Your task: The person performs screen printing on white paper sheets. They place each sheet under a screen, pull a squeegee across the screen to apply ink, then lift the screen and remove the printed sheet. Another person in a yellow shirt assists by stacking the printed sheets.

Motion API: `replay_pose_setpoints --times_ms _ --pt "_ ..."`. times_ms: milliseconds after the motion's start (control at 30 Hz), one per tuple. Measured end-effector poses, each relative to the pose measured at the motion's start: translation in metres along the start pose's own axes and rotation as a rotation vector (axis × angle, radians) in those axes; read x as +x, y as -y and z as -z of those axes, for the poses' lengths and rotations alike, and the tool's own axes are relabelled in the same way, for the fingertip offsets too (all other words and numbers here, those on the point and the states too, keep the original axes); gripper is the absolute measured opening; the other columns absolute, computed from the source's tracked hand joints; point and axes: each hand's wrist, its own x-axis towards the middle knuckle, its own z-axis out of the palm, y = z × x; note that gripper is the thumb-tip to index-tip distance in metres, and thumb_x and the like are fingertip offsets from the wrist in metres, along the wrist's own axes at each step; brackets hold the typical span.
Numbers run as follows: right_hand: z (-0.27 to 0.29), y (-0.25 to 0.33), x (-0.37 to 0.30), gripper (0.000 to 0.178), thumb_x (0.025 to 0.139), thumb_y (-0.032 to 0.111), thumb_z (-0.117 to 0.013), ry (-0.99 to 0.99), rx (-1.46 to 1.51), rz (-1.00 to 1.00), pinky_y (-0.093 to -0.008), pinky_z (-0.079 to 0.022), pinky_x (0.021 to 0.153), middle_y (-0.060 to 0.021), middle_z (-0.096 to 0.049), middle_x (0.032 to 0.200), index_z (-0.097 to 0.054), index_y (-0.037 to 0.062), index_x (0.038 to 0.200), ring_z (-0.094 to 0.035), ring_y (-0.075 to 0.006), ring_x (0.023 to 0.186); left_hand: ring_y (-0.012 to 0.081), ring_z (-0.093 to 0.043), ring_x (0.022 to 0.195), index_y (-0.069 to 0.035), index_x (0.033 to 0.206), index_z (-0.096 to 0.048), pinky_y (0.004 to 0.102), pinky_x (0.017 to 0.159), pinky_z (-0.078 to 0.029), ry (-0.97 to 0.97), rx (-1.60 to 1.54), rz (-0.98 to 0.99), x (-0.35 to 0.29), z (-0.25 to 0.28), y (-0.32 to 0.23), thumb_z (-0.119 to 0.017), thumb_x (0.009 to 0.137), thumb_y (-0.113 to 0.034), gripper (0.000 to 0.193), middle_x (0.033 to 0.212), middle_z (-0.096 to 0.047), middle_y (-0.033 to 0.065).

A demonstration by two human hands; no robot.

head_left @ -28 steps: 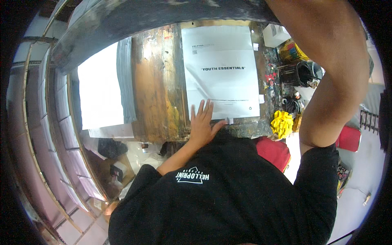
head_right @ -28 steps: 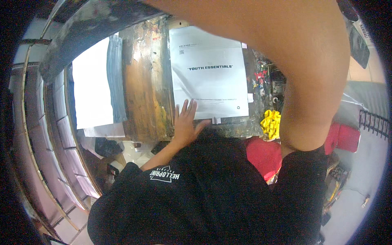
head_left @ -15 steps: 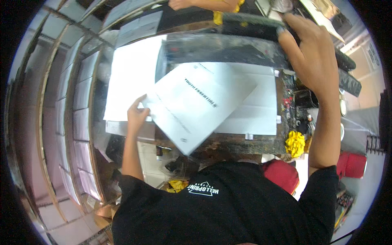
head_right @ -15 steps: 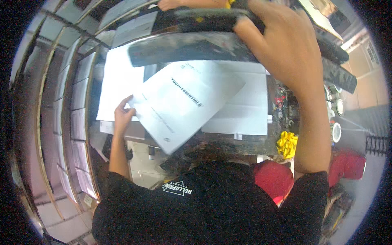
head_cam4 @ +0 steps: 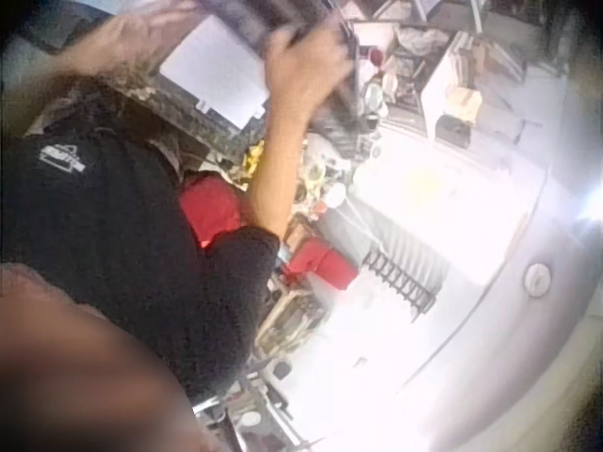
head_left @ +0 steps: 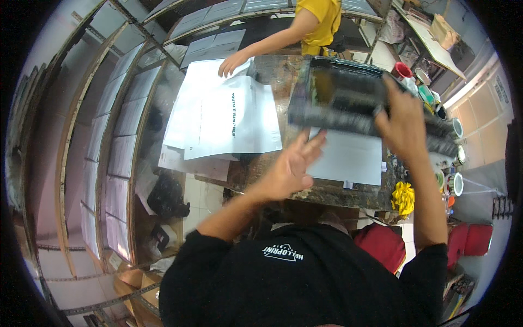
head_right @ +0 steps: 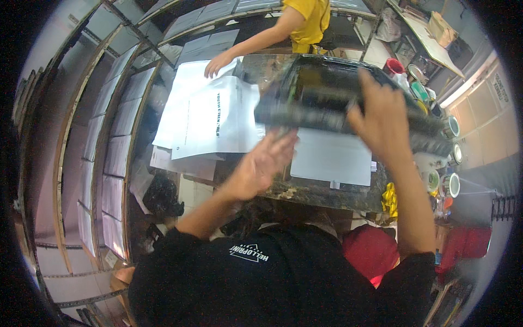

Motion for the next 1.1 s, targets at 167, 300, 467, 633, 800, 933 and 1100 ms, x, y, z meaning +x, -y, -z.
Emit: replay_pose_setpoints --times_ms 167,300,467,633,800,933,1100 --pt "-0.087 -0.009 -0.112 0.036 0.087 0.044 -0.071 0.447 -0.024 0.185 -0.0466 -0.041 0.09 -0.0105 -0.062 0.109 -0.072 0.0118 0.103 -0.056 -0.0301 0.107 0.0449 -0.031 0.148 0.015 0.154 -0.006 0.0503 0.124 -0.028 -0.529 -0.556 0.441 -0.066 -0.023 0.089 -0.029 0.086 -0.09 0.126 0.157 -0.023 0.0381" --pt "-0.189 -0.018 -0.204 0.039 0.086 0.043 -0.074 0.509 0.26 0.034 -0.0443 -0.052 0.08 -0.0091 -0.066 0.1 -0.069 0.0126 0.11 -0.062 -0.0298 0.098 0.0442 -0.041 0.142 0.014 0.154 -0.009 0.048 0.119 -0.036 -0.605 -0.622 0.735 -0.086 0.025 0.182 -0.032 0.078 -0.098 0.138 0.157 -0.027 0.0355" --pt "-0.239 -0.021 -0.218 0.054 0.074 0.032 -0.084 0.381 0.142 0.147 -0.0449 -0.052 0.086 -0.0097 -0.064 0.107 -0.065 0.0087 0.12 -0.061 -0.03 0.102 0.0476 -0.032 0.146 0.008 0.158 0.0 0.0522 0.118 -0.035 -0.897 -0.565 0.913 -0.076 0.03 0.22 -0.028 0.074 -0.101 0.141 0.16 -0.019 0.0355" --pt "-0.305 -0.069 -0.106 0.06 0.072 0.028 -0.084 0.298 0.119 0.142 -0.046 -0.05 0.09 -0.01 -0.063 0.109 -0.063 0.0069 0.124 -0.059 -0.0307 0.105 0.0495 -0.025 0.149 0.006 0.158 0.009 0.0566 0.118 -0.033 -0.957 -0.442 0.967 -0.064 0.015 0.201 -0.03 0.076 -0.1 0.14 0.161 -0.013 0.0369" --pt "-0.379 -0.131 0.053 0.038 0.079 0.033 -0.08 0.208 0.087 0.13 -0.0432 -0.054 0.077 -0.0069 -0.061 0.107 -0.061 0.0132 0.105 -0.061 -0.0293 0.103 0.044 -0.044 0.138 0.0 0.159 -0.015 0.054 0.112 -0.04 -1.012 -0.457 0.974 -0.071 0.019 0.214 -0.025 0.079 -0.099 0.128 0.154 -0.039 0.0272" --pt "-0.392 -0.176 0.163 0.043 0.091 0.055 -0.064 0.428 0.156 0.166 -0.0467 -0.058 0.073 -0.0122 -0.071 0.095 -0.069 0.0133 0.1 -0.07 -0.0333 0.09 0.041 -0.052 0.131 -0.004 0.158 -0.025 0.0536 0.108 -0.042 -1.051 -0.415 0.942 -0.071 0.01 0.208 -0.023 0.079 -0.099 0.123 0.147 -0.05 0.0222" --pt "-0.401 -0.186 0.164 0.041 0.092 0.053 -0.064 0.187 0.093 0.188 -0.0456 -0.058 0.073 -0.0107 -0.07 0.097 -0.067 0.0137 0.102 -0.069 -0.0323 0.092 0.0412 -0.054 0.13 -0.003 0.157 -0.023 0.0536 0.107 -0.044 -0.996 -0.377 0.882 -0.091 0.004 0.2 -0.025 0.081 -0.097 0.121 0.147 -0.05 0.0226"
